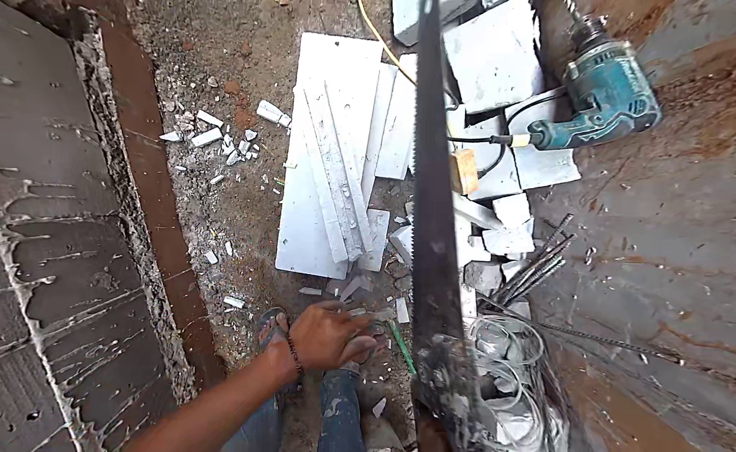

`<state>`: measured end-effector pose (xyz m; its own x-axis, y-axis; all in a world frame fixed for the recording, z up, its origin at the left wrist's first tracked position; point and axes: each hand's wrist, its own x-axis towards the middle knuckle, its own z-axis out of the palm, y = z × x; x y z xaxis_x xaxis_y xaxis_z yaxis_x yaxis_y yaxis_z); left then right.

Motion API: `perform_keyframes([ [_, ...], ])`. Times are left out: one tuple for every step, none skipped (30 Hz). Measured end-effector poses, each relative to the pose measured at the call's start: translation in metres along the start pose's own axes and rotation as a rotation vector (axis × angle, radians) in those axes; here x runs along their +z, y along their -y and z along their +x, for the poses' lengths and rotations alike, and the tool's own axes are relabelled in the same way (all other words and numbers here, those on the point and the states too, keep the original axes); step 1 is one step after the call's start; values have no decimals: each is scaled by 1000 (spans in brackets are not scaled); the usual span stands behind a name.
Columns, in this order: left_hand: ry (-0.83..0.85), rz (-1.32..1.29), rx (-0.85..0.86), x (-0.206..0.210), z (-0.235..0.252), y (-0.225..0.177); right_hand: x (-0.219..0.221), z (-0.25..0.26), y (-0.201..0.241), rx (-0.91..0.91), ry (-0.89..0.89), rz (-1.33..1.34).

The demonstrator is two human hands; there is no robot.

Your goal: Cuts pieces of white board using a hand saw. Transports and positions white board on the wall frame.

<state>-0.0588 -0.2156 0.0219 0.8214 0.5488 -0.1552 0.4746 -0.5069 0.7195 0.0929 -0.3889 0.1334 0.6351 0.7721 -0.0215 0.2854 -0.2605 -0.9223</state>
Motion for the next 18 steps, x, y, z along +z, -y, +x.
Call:
perform_keyframes([
  [-136,-49,-54,-4,-1,6,5,-2,-6,-60,-2,-74],
  [-268,-109,-177,-12,5,15,10,-3,-13,-126,0,-149],
  [-398,-171,-327,-21,19,28,16,-3,-21,-190,-1,-191],
  [-502,-223,-459,-33,39,43,25,-2,-30,-248,1,-208],
  [-576,-257,-558,-44,62,59,34,-2,-40,-303,7,-202],
  [-626,-293,-627,-53,84,74,43,0,-50,-354,14,-159],
  [-655,-343,-671,-60,106,86,52,1,-59,-393,24,-128],
  [-664,-402,-706,-65,125,93,60,2,-69,-427,27,-103],
  [-673,-464,-726,-67,141,97,69,2,-77,-451,27,-76],
  [-682,-525,-738,-67,152,98,75,2,-84,-460,33,-64],
  [-703,-561,-744,-66,160,98,80,3,-88,-462,39,-59],
  [-732,-577,-745,-64,166,97,82,2,-92,-458,54,-57],
  [-752,-589,-734,-61,168,98,81,1,-94,-452,66,-52],
  [-770,-604,-717,-57,169,99,79,-2,-95,-441,77,-51],
  [-784,-626,-693,-54,169,101,74,-7,-97,-426,90,-42],
  [-795,-642,-678,-51,168,103,69,-13,-98,-409,99,-32],
  [-801,-650,-675,-49,168,104,63,-20,-99,-393,106,-32],
  [-798,-653,-676,-48,167,103,57,-28,-101,-381,110,-45],
])
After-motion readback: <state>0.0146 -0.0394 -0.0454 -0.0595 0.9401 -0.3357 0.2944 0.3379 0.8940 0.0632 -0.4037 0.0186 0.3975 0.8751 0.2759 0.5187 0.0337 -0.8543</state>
